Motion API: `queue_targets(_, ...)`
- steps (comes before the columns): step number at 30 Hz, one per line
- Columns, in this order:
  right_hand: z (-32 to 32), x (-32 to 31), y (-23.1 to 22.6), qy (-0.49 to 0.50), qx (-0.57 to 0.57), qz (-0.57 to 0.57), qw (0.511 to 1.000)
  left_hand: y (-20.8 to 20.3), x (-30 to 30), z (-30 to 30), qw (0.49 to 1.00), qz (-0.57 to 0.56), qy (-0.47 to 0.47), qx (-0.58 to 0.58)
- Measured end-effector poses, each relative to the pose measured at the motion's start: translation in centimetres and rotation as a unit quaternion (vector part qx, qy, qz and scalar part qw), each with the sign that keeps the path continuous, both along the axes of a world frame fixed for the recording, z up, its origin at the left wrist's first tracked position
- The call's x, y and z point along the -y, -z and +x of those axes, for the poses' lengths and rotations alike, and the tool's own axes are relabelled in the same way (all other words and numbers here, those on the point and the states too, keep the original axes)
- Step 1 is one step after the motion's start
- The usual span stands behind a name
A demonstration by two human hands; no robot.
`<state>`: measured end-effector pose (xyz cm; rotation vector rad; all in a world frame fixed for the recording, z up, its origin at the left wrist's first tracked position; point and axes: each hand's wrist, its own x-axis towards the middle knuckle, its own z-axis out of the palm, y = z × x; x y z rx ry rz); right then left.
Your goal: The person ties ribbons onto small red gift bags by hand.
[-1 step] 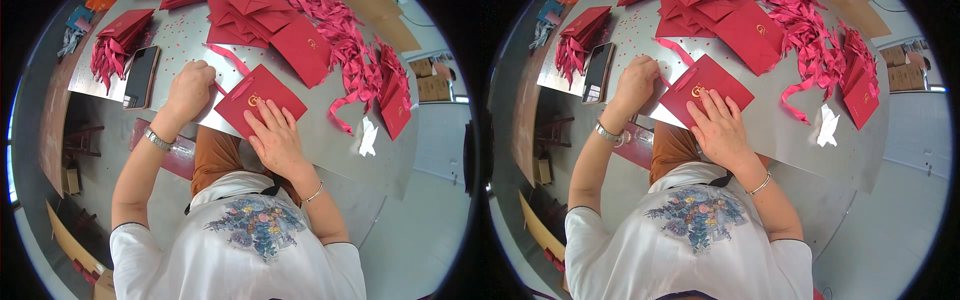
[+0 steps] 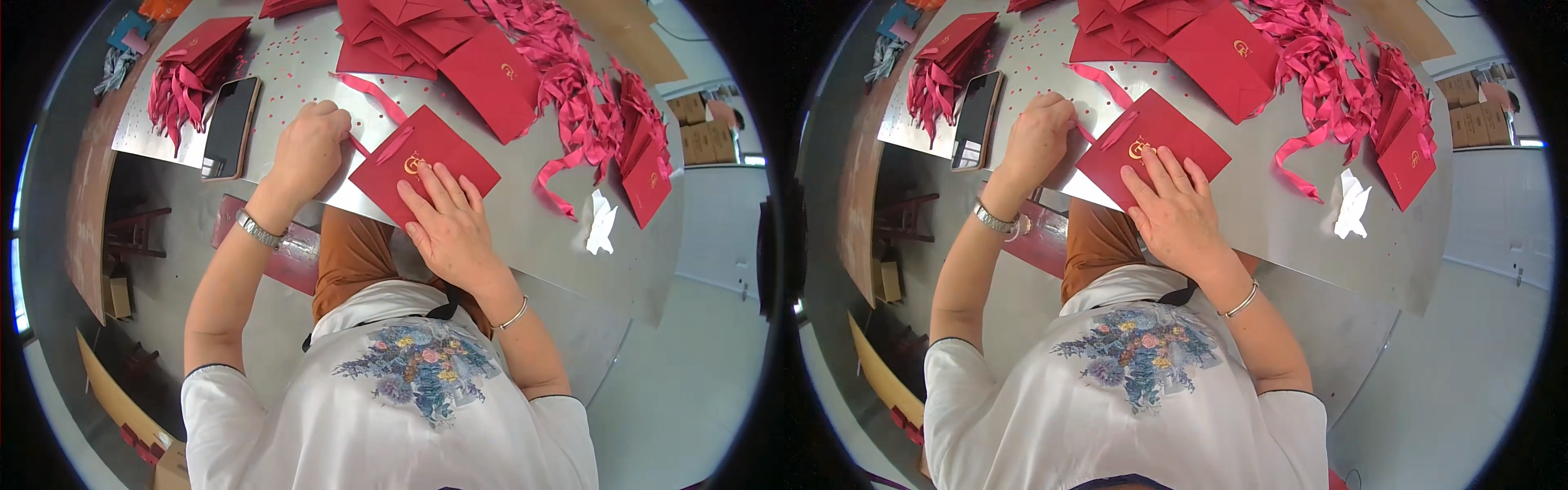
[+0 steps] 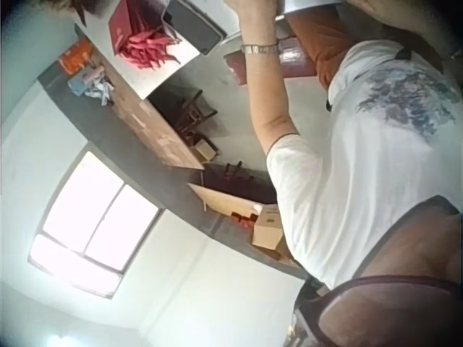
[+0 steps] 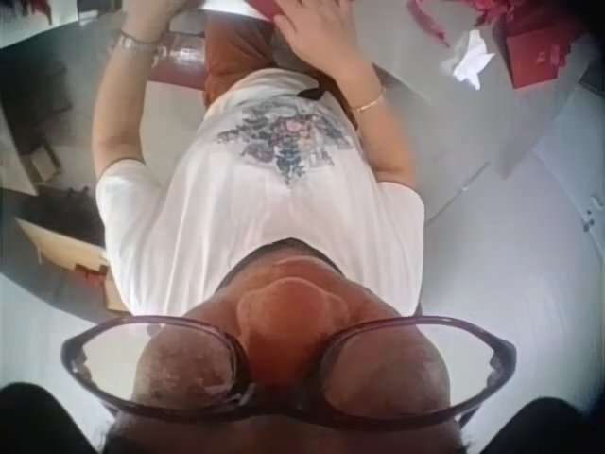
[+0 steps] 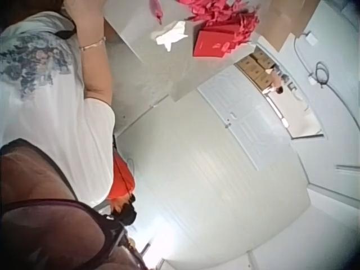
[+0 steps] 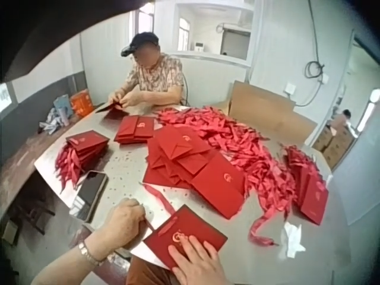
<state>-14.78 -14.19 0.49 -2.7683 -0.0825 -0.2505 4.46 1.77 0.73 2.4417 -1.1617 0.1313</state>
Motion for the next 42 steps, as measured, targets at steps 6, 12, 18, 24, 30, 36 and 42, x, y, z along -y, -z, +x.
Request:
queue_targets(6,0.1,-0.4,0.3,-0.006,0.053,0.024,0.998,-0.7,-1.7,-1.1,0.973,-0.159,-0.113,0.123)
queue_targets(12,-0.8,0.1,0.1,0.021,0.041,0.017,0.999,0.6,-0.1,-8.8,0.977,-0.214,0.012,-0.001)
queue_targets(18,-3.5,4.8,-0.5,0.121,0.196,0.139,0.963,-1.1,4.3,-7.7,0.988,-0.096,0.116,0.028)
queue_targets(24,-8.3,12.2,-1.3,0.37,-0.045,-0.077,0.925,-3.3,11.1,-4.8,0.941,0.146,0.298,0.063)
queue_targets(30,-8.6,11.2,0.2,0.374,0.156,0.149,0.902,-2.7,12.6,-2.3,0.93,0.183,0.31,0.068)
queue_targets(36,-9.7,10.0,-1.9,0.267,0.195,0.627,0.706,-3.9,13.7,-1.2,0.927,0.243,0.286,-0.005)
queue_targets(42,-9.8,9.2,-3.7,0.103,0.259,0.749,0.601,-6.3,11.2,0.3,0.953,0.146,0.255,-0.072)
